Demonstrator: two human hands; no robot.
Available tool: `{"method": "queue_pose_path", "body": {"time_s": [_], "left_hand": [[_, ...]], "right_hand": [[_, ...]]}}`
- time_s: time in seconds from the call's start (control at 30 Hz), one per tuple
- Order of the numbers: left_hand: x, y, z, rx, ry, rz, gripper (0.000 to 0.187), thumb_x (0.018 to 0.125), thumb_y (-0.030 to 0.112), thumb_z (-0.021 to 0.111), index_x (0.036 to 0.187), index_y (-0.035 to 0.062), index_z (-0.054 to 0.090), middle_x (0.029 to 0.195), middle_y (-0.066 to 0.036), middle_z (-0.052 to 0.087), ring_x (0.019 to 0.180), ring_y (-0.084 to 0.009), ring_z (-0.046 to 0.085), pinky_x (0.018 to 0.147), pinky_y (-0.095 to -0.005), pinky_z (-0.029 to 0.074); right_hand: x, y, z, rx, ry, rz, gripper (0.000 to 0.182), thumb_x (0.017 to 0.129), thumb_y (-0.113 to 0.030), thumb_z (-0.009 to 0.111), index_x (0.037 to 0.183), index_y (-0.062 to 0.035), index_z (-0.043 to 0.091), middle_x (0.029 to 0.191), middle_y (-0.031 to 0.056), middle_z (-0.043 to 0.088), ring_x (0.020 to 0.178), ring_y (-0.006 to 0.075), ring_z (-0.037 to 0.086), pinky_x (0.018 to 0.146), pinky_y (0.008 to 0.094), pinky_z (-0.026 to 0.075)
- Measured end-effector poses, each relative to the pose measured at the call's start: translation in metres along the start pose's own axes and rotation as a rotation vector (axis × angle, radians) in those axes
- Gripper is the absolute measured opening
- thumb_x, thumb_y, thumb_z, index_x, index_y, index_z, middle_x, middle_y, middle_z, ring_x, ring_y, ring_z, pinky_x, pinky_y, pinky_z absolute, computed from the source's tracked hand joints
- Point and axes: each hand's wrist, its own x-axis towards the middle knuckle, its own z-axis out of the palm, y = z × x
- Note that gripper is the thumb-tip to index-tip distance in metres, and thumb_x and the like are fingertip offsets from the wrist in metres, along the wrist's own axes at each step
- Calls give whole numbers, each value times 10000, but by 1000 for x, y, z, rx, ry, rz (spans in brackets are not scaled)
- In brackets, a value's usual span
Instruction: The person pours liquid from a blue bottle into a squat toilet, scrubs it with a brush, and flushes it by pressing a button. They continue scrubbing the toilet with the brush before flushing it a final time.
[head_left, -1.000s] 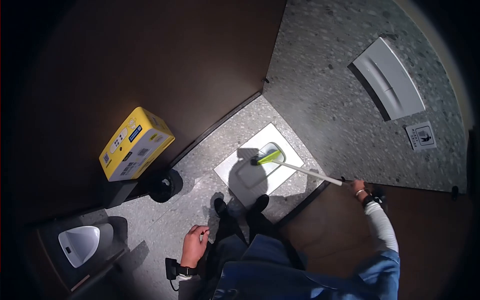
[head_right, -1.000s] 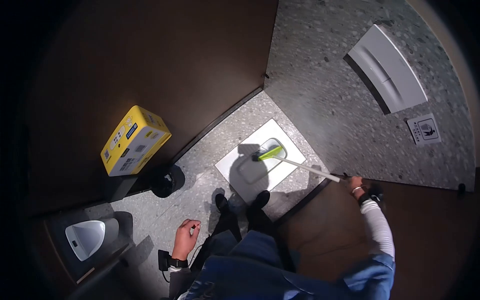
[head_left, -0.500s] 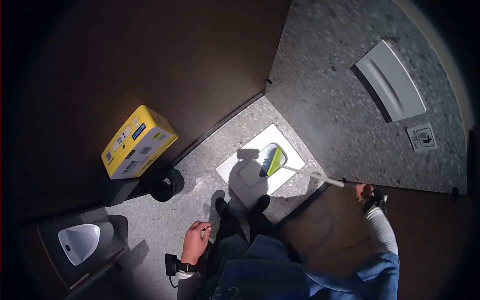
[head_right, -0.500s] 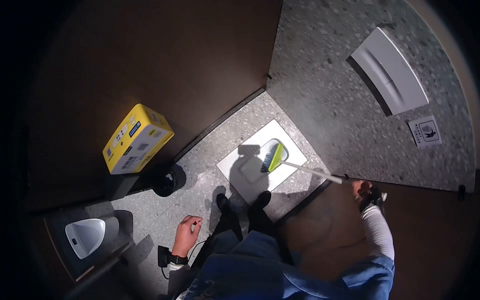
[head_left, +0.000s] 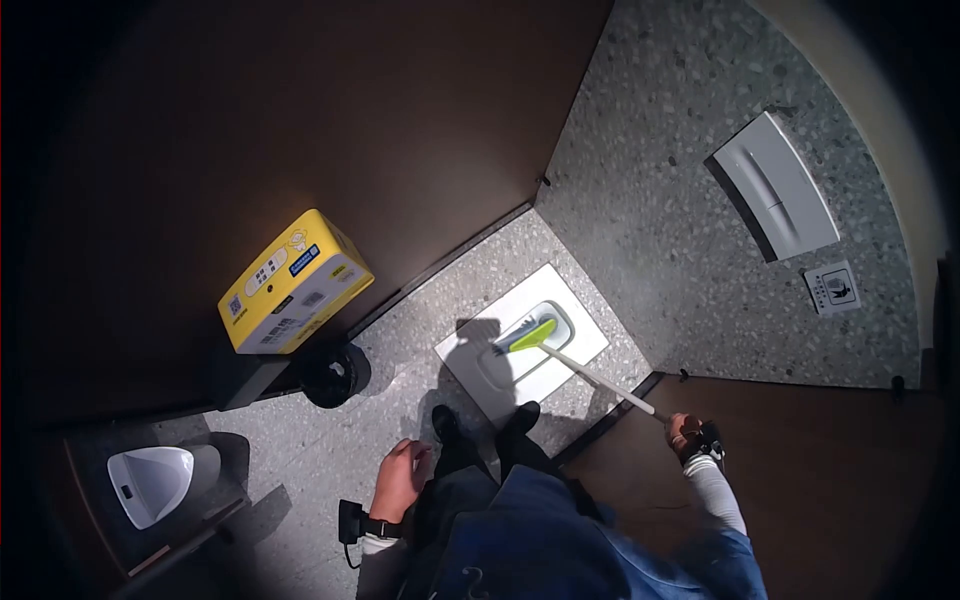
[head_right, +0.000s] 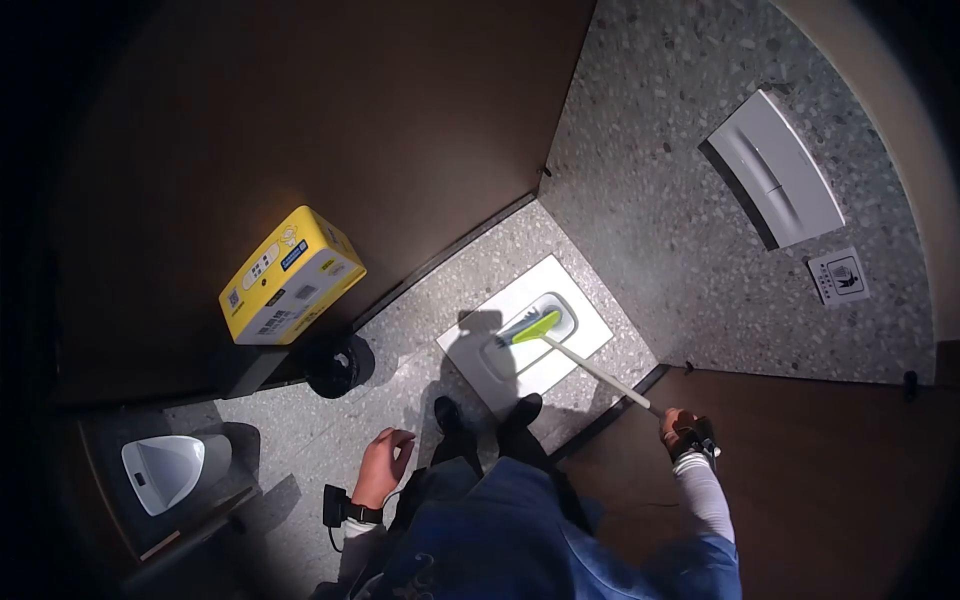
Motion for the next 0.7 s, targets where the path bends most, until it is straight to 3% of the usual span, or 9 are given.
{"method": "queue_pose_path", "body": {"time_s": [0.13, 0.17, 0.23, 0.27, 0.3, 0.53, 0.6, 0.63, 0.7], "left_hand": [[19, 13, -6, -57, -56, 123, 140, 774, 110, 553, 882, 33, 597, 832, -156, 586, 806, -324, 571, 705, -370, 457], [22, 15, -6, -60, -54, 132, 140, 774, 110, 553, 882, 33, 597, 832, -156, 586, 806, -324, 571, 705, -370, 457], [31, 17, -2, -63, -185, 216, 152, 782, 117, 555, 897, 26, 594, 848, -152, 586, 825, -316, 570, 719, -370, 458], [35, 18, 1, -68, -186, 236, 152, 782, 117, 555, 897, 26, 594, 848, -152, 586, 825, -316, 570, 719, -370, 458], [39, 18, 6, -115, -232, 277, 160, 786, 122, 556, 908, 24, 592, 857, -149, 586, 829, -313, 571, 724, -369, 458], [60, 66, 50, -210, -468, 539, 391, 757, 193, 634, 1095, 31, 524, 1036, -136, 555, 980, -296, 532, 846, -375, 418], [58, 86, 66, -192, -381, 740, 492, 740, 197, 642, 1173, 32, 477, 1130, -153, 514, 1066, -309, 487, 910, -375, 380], [66, 82, 83, -371, -322, 1004, 405, 698, 144, 625, 1074, 33, 523, 1101, -140, 518, 981, -286, 525, 803, -384, 432], [73, 67, 88, -573, -474, 770, 232, 682, 97, 627, 884, 11, 552, 885, -128, 561, 804, -275, 556, 697, -352, 445]], "right_hand": [[-10, -20, -25, 102, -229, -19, 182, 774, -286, 540, 739, -158, 664, 742, 61, 644, 719, 192, 645, 545, 324, 503], [-19, -26, -42, 404, -430, 310, 257, 775, -316, 546, 873, -113, 669, 872, 138, 647, 868, 291, 623, 725, 399, 506], [-48, -7, -76, 428, -544, -260, 467, 759, -236, 592, 1193, -98, 491, 948, 148, 634, 821, 257, 639, 676, 388, 527], [-61, -3, -133, 850, -995, -61, 614, 778, -195, 601, 1320, -134, 320, 985, 173, 607, 755, 197, 643, 611, 328, 537], [-77, -4, -152, 1261, -1051, -141, 649, 810, -203, 588, 1349, -115, 237, 908, 129, 595, 668, 136, 620, 555, 260, 522], [-74, -72, -316, 2091, -816, -167, 191, 858, -162, 522, 963, -14, 581, 705, 12, 553, 547, 88, 536, 496, 202, 429], [-59, -112, -323, 2062, -700, -434, 167, 869, -190, 524, 953, -57, 581, 658, -11, 531, 523, 62, 533, 456, 195, 445], [-54, -121, -341, 2016, -721, -588, 172, 870, -188, 521, 972, -60, 576, 660, -8, 533, 520, 64, 535, 455, 193, 447], [-48, -113, -364, 1983, -698, -659, 259, 897, -243, 501, 1083, -70, 552, 681, 8, 557, 559, 81, 552, 515, 210, 460]]}}
